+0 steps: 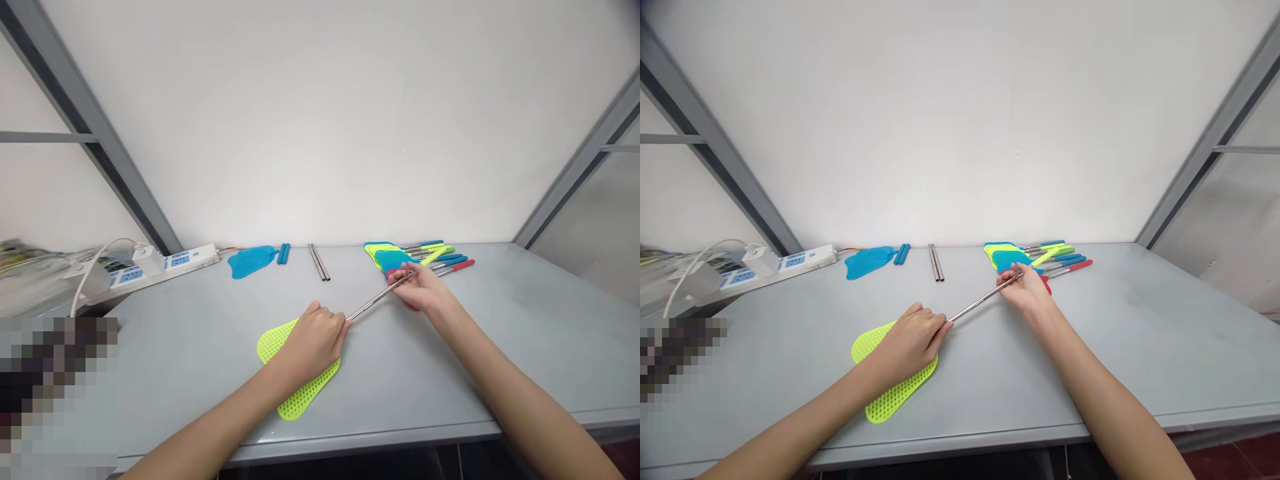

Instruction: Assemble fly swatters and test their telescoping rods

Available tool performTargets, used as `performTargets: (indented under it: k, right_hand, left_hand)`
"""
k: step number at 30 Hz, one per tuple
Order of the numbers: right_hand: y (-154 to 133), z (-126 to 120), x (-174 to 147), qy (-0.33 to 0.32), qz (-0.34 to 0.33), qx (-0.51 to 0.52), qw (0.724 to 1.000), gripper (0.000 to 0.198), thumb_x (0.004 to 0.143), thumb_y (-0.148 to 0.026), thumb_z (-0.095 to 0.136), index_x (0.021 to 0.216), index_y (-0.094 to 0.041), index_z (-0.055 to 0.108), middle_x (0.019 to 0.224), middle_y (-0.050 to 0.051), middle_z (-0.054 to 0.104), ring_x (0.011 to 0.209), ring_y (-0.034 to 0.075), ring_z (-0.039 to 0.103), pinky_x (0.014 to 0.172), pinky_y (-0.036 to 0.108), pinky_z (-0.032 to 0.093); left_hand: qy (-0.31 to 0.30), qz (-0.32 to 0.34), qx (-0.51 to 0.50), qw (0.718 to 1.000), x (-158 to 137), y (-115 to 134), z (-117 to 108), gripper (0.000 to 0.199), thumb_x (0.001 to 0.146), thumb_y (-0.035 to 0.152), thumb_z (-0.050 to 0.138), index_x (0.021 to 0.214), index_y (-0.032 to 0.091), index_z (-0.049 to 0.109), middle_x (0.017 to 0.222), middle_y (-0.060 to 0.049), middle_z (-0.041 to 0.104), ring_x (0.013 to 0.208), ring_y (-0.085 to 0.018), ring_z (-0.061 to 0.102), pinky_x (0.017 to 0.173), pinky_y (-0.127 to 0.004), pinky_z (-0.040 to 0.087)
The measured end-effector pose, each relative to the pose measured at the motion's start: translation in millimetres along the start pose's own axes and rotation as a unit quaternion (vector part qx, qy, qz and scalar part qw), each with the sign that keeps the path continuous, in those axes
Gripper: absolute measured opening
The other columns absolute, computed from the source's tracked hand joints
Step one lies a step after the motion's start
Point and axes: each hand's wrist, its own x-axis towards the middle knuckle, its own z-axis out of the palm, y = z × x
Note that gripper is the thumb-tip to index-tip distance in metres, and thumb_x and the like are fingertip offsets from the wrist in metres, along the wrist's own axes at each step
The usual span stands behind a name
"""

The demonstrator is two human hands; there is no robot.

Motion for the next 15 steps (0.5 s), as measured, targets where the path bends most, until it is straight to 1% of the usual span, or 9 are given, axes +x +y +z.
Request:
performTargets:
  k: [3,8,11,15]
  right_hand:
    - [-5,2,-5,-0.017,-0.027,0.025,0.999,0.024,0.081,-0.018,0.029,0.057,-0.021,0.023,0.042,-0.008,0.024,0.031,0.007,0.027,0.031,0.02,0.029]
    - [1,4,-14,-0.064,-0.097,0.068,0.991,0.032,0.077,-0.018,0.036,0.055,-0.019,0.013,0.039,-0.009,0.014,0.03,0.007,0.015,0.028,0.02,0.021]
    - [7,3,-16,-0.088,-0.119,0.085,0.985,0.034,0.076,-0.017,0.038,0.054,-0.019,0.011,0.038,-0.009,0.011,0.03,0.007,0.012,0.028,0.021,0.018]
    - [13,0,-15,-0.156,-0.131,0.085,0.975,0.036,0.078,-0.019,0.036,0.053,-0.019,0.01,0.038,-0.009,0.01,0.031,0.007,0.011,0.029,0.021,0.019]
  left_hand:
    - [0.002,0.007,-0.001,1.0,-1,2,0,0.038,0.089,0.027,0.023,0.059,0.017,0.043,0.054,-0.001,0.049,0.053,-0.014,0.043,0.061,-0.029,0.03]
    - [0.009,0.007,-0.046,0.999,-3,3,-2,0.037,0.089,0.027,0.022,0.059,0.018,0.04,0.053,0.0,0.044,0.051,-0.013,0.039,0.061,-0.029,0.03]
    - [0.004,0.0,-0.074,0.997,-4,0,-2,0.037,0.089,0.027,0.022,0.057,0.018,0.037,0.052,0.001,0.042,0.049,-0.012,0.037,0.061,-0.029,0.029]
    - [0.0,-0.01,-0.1,0.995,-4,-5,-1,0.036,0.089,0.027,0.022,0.056,0.018,0.034,0.051,0.002,0.042,0.047,-0.012,0.035,0.06,-0.029,0.029]
